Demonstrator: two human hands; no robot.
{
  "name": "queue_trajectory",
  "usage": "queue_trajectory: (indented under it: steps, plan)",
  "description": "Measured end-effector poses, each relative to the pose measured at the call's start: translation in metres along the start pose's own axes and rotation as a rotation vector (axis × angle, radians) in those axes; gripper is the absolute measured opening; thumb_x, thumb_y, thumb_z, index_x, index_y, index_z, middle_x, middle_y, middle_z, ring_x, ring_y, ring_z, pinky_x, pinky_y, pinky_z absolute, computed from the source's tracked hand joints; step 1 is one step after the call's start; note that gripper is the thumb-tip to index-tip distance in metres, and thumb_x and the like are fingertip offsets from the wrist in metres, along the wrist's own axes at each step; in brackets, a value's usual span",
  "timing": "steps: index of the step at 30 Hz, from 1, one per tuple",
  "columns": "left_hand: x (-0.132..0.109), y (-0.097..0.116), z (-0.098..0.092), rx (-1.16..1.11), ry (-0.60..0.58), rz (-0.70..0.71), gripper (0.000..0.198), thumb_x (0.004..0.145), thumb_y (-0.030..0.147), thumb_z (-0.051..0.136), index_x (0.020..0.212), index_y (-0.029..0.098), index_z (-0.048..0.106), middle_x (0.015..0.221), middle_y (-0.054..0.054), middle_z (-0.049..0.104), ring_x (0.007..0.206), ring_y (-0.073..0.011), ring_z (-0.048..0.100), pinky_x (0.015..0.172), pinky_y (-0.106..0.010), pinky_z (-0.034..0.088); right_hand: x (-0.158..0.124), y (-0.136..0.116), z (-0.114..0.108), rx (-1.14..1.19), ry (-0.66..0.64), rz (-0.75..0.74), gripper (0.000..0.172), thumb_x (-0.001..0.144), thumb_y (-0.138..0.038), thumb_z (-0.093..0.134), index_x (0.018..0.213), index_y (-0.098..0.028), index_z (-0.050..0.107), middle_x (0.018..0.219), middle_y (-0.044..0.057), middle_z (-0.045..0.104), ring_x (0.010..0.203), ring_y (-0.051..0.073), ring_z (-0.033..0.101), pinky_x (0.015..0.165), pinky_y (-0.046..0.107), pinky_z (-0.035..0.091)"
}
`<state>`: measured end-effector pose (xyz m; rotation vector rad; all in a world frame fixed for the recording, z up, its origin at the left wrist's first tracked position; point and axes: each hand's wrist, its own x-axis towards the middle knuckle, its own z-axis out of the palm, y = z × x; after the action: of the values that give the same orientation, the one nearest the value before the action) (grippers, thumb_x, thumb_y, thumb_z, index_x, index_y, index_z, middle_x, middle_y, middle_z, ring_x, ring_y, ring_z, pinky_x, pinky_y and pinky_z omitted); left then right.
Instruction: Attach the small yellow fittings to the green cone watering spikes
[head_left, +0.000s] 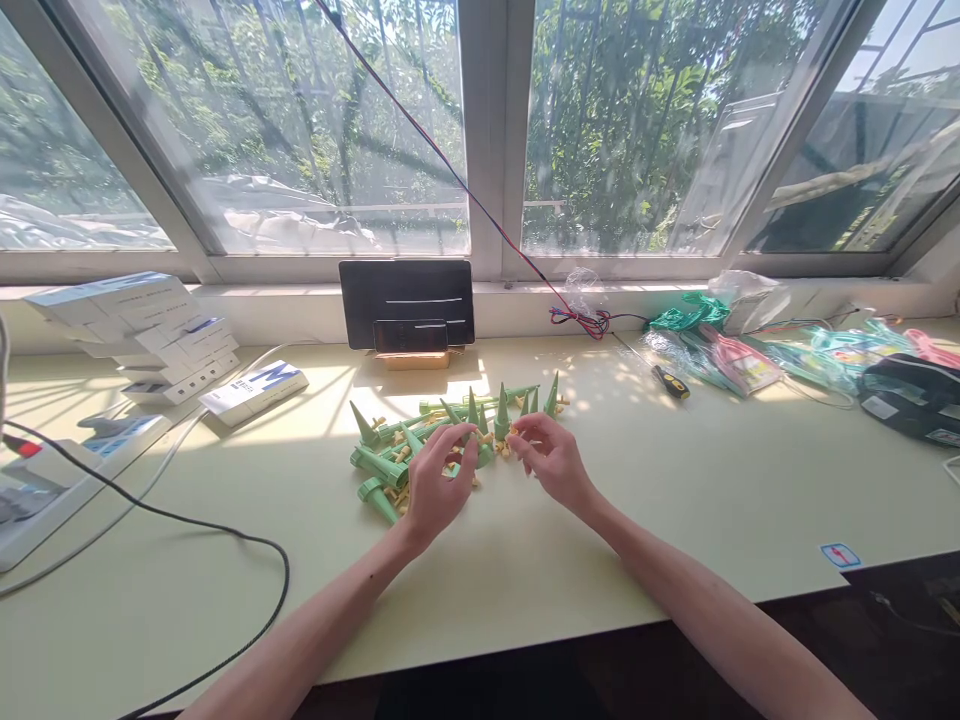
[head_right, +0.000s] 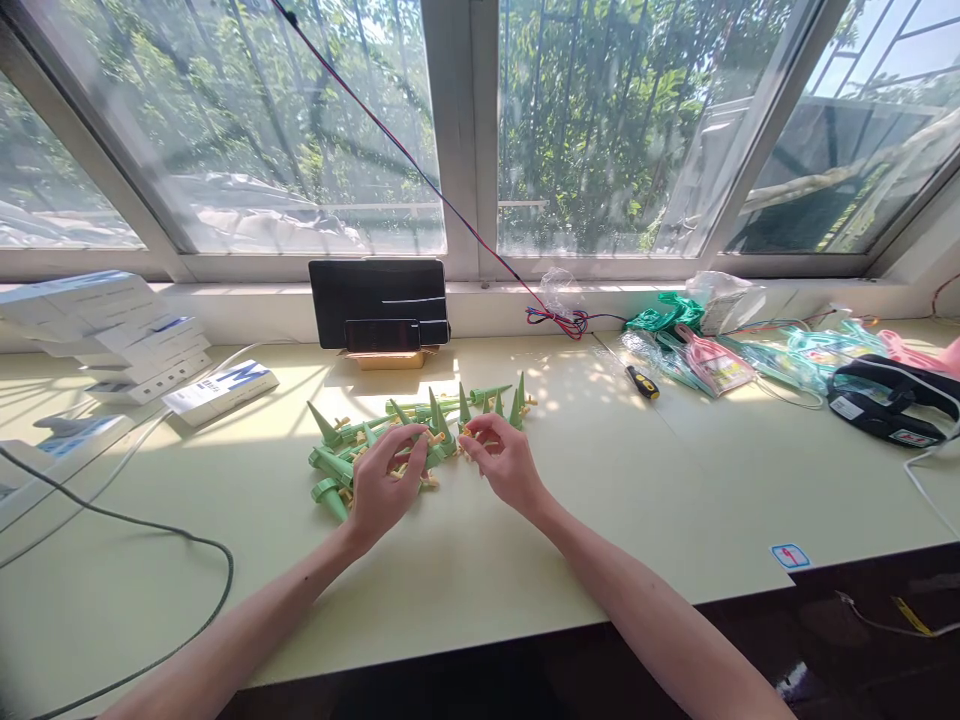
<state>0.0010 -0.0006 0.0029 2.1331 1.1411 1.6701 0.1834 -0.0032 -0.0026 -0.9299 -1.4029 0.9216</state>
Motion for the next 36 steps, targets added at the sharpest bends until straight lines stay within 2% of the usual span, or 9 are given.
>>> queue_trajectory:
  steps: [6, 15, 19, 24, 31, 36]
  plan:
    - [-0.0006, -0.0022, 0.0, 0.0, -0.006, -0.006, 0.014, 0.093, 0.024, 0.057, 0.103, 0.019, 0.066, 0.086, -0.003, 0.064, 0.07, -0.0101, 0.061, 0.058, -0.02, 0.061, 0.0006, 0.0001, 0.0001, 0.033, 0.02, 0.0, 0.03, 0.089, -0.05, 0.063, 0.093, -0.02, 0.064, 0.075, 0.002, 0.059, 0.057, 0.012, 0.054, 0.042, 0.023, 0.046]
    - [0.0002, 0.0018, -0.0002, 0.013, -0.036, 0.055, 0.015, 0.089, 0.022, 0.061, 0.104, 0.019, 0.065, 0.086, -0.002, 0.064, 0.067, -0.0094, 0.061, 0.057, -0.02, 0.061, -0.0015, -0.0022, -0.0007, 0.016, 0.006, -0.019, 0.03, 0.091, -0.05, 0.06, 0.097, -0.021, 0.067, 0.078, 0.003, 0.06, 0.058, 0.013, 0.055, 0.043, 0.023, 0.045]
    - [-0.0011, 0.0023, -0.0009, 0.005, -0.093, 0.056, 0.022, 0.086, 0.024, 0.066, 0.107, 0.019, 0.063, 0.093, -0.004, 0.063, 0.064, -0.0081, 0.06, 0.056, -0.022, 0.063, -0.0023, -0.0033, -0.0008, 0.008, 0.006, -0.052, 0.027, 0.092, -0.047, 0.06, 0.099, -0.023, 0.069, 0.083, 0.004, 0.059, 0.058, 0.012, 0.054, 0.045, 0.024, 0.046]
    - [-0.0012, 0.0029, -0.0009, 0.001, -0.141, 0.082, 0.033, 0.082, 0.024, 0.071, 0.113, 0.02, 0.061, 0.094, -0.003, 0.06, 0.072, -0.0099, 0.061, 0.059, -0.023, 0.065, -0.0021, -0.0032, -0.0007, 0.008, 0.008, -0.09, 0.025, 0.093, -0.044, 0.06, 0.101, -0.024, 0.071, 0.089, 0.004, 0.058, 0.059, 0.011, 0.055, 0.045, 0.024, 0.046]
    - [0.0, 0.003, 0.0, 0.028, -0.141, 0.091, 0.035, 0.083, 0.023, 0.07, 0.117, 0.021, 0.06, 0.097, -0.003, 0.06, 0.076, -0.0109, 0.062, 0.059, -0.022, 0.064, -0.0028, -0.0023, -0.0022, -0.04, 0.036, -0.042, 0.024, 0.091, -0.044, 0.062, 0.099, -0.021, 0.066, 0.079, 0.003, 0.062, 0.058, 0.012, 0.057, 0.049, 0.025, 0.049]
    - [0.0002, 0.003, -0.0008, 0.043, -0.155, 0.127, 0.035, 0.083, 0.022, 0.068, 0.117, 0.021, 0.06, 0.096, -0.003, 0.059, 0.075, -0.0105, 0.06, 0.061, -0.023, 0.064, -0.0029, -0.0022, -0.002, -0.051, 0.033, -0.062, 0.024, 0.091, -0.043, 0.062, 0.097, -0.021, 0.067, 0.083, 0.004, 0.063, 0.061, 0.012, 0.058, 0.046, 0.023, 0.048]
